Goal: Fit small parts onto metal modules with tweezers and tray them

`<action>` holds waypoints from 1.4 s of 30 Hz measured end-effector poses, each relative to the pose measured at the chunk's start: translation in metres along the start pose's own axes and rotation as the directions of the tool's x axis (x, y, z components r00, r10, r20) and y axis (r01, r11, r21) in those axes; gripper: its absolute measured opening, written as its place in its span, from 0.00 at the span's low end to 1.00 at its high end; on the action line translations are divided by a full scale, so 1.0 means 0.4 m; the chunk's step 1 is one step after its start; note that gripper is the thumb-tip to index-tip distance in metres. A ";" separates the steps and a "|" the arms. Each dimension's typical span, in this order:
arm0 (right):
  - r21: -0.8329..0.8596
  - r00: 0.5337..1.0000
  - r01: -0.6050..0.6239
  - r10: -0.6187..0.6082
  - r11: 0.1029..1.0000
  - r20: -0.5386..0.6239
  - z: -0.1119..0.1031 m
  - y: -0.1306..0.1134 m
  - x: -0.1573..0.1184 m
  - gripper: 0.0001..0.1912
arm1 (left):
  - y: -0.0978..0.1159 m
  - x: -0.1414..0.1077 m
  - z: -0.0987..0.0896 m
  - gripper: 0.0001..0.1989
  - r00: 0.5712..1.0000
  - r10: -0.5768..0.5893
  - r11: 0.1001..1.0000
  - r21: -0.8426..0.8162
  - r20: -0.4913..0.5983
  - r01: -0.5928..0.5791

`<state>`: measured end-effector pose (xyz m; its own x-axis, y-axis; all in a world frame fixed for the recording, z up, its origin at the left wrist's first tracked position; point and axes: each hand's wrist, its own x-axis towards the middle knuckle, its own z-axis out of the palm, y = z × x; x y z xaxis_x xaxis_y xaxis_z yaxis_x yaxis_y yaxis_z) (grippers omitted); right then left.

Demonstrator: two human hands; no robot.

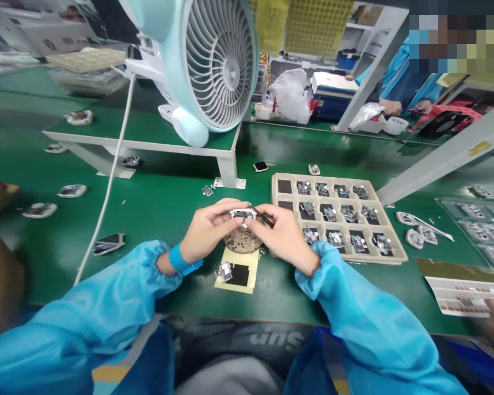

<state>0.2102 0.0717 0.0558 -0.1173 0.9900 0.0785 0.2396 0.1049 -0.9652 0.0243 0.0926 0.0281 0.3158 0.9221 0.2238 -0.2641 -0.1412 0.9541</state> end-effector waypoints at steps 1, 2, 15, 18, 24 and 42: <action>-0.014 1.000 0.001 -0.001 1.000 -0.007 -0.001 -0.001 -0.001 0.13 | -0.002 0.000 -0.002 0.18 0.999 -0.033 0.999 0.019 0.010 0.033; -0.016 1.000 0.003 -0.003 1.000 -0.020 -0.001 -0.002 -0.001 0.13 | -0.004 0.000 -0.005 0.20 0.998 -0.065 0.997 0.048 0.022 0.064; 0.036 0.996 0.074 -0.071 0.997 -0.058 0.013 -0.017 -0.016 0.13 | -0.001 -0.017 0.002 0.12 0.994 0.102 0.968 0.235 -0.040 -0.090; -0.002 0.996 0.081 -0.081 0.997 -0.029 0.005 -0.007 -0.007 0.13 | -0.009 -0.012 -0.001 0.12 0.990 0.126 0.954 0.280 -0.056 -0.106; -0.354 0.934 0.329 -0.356 0.875 -0.012 -0.026 0.006 0.007 0.15 | -0.010 0.005 -0.015 0.11 0.967 0.254 0.766 0.604 0.029 -0.219; -0.537 0.837 0.517 -0.525 0.666 0.155 -0.030 0.054 -0.002 0.09 | -0.011 0.003 -0.019 0.13 0.947 0.293 0.654 0.695 0.131 -0.299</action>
<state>0.2268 0.0744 0.0380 -0.3731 0.7591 0.5335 0.6167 0.6325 -0.4686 0.0188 0.0970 0.0224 0.3414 0.7845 0.5178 0.3668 -0.6184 0.6950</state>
